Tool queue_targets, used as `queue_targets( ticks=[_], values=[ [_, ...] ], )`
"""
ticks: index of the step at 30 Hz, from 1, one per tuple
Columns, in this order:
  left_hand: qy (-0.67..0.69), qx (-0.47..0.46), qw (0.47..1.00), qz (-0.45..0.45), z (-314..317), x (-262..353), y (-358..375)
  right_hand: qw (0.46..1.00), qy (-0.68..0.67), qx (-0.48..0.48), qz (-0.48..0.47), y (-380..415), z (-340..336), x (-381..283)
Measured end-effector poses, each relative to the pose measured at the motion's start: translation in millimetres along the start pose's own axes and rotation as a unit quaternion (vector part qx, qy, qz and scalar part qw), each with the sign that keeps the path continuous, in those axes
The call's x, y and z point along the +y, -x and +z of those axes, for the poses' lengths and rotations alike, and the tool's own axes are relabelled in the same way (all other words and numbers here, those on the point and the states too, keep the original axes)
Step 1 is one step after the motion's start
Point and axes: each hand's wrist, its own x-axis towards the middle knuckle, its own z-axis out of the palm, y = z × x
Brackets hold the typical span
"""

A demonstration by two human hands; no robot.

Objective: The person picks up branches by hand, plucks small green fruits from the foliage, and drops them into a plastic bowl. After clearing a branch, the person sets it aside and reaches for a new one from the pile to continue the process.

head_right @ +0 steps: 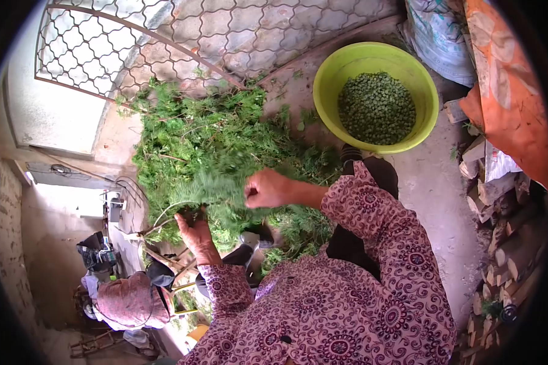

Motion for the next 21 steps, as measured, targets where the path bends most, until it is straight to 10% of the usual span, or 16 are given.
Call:
queue_targets(
  ticks=[6,9,18,21],
  values=[
    [0.084,0.067,0.994,0.004,12,3,-18,0.981,0.137,-0.032,-0.13,9,31,-9],
    [0.105,0.174,0.979,0.031,18,2,-13,0.984,0.101,-0.113,-0.091,10,26,-10],
    [0.052,0.135,0.989,-0.001,-19,-15,-7,0.982,0.151,-0.109,-0.037,6,27,-1],
    [0.079,0.131,0.988,0.014,-9,-1,-13,0.94,0.242,-0.242,0.001,7,21,16]
  ],
)
